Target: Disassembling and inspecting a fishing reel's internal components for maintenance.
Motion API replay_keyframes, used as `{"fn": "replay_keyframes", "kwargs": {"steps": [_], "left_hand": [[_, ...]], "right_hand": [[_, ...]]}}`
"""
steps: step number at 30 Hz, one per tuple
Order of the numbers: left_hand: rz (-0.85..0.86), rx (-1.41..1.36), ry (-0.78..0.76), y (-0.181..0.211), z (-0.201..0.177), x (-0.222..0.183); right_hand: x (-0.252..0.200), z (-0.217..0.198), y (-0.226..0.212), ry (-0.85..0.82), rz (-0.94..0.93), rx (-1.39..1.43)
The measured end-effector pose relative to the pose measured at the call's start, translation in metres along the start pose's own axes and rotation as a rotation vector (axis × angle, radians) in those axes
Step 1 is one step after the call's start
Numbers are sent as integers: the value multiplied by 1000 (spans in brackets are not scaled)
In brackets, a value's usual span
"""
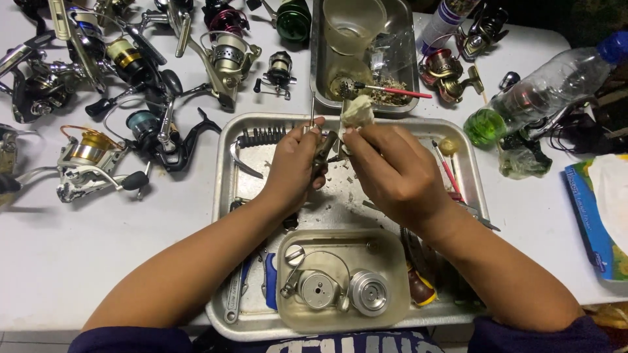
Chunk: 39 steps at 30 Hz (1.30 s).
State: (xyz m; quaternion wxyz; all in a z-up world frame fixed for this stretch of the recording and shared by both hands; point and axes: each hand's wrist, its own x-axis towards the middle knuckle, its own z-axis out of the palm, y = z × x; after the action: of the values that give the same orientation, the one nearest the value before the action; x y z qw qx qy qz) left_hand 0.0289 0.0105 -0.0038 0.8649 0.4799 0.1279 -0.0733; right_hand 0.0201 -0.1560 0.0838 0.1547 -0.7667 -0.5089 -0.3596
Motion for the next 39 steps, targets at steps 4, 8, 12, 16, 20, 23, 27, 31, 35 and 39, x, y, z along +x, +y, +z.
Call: {"fn": "replay_keyframes", "kwargs": {"steps": [4, 8, 12, 16, 20, 23, 27, 31, 35, 39], "left_hand": [[105, 11, 1, -3, 3, -8], [91, 6, -14, -4, 5, -7], [96, 27, -28, -2, 4, -8], [119, 65, -33, -2, 5, -5], [189, 138, -5, 2, 3, -7], [295, 202, 27, 13, 5, -10], [386, 245, 64, 17, 9, -13], [357, 188, 70, 9, 7, -12], [268, 102, 57, -2, 3, -6], [218, 51, 40, -4, 5, -4]], "right_hand": [[-3, 19, 6, 268, -78, -85], [-4, 21, 8, 341, -153, 54], [-6, 20, 8, 382, -219, 86], [-11, 17, 8, 385, -227, 73], [-13, 14, 0, 339, -126, -48], [-5, 2, -13, 257, 100, 89], [-5, -3, -17, 220, 242, 219], [-15, 15, -12, 268, 177, 125], [-26, 29, -3, 339, 8, 41], [-29, 28, -4, 346, 65, 75]]}}
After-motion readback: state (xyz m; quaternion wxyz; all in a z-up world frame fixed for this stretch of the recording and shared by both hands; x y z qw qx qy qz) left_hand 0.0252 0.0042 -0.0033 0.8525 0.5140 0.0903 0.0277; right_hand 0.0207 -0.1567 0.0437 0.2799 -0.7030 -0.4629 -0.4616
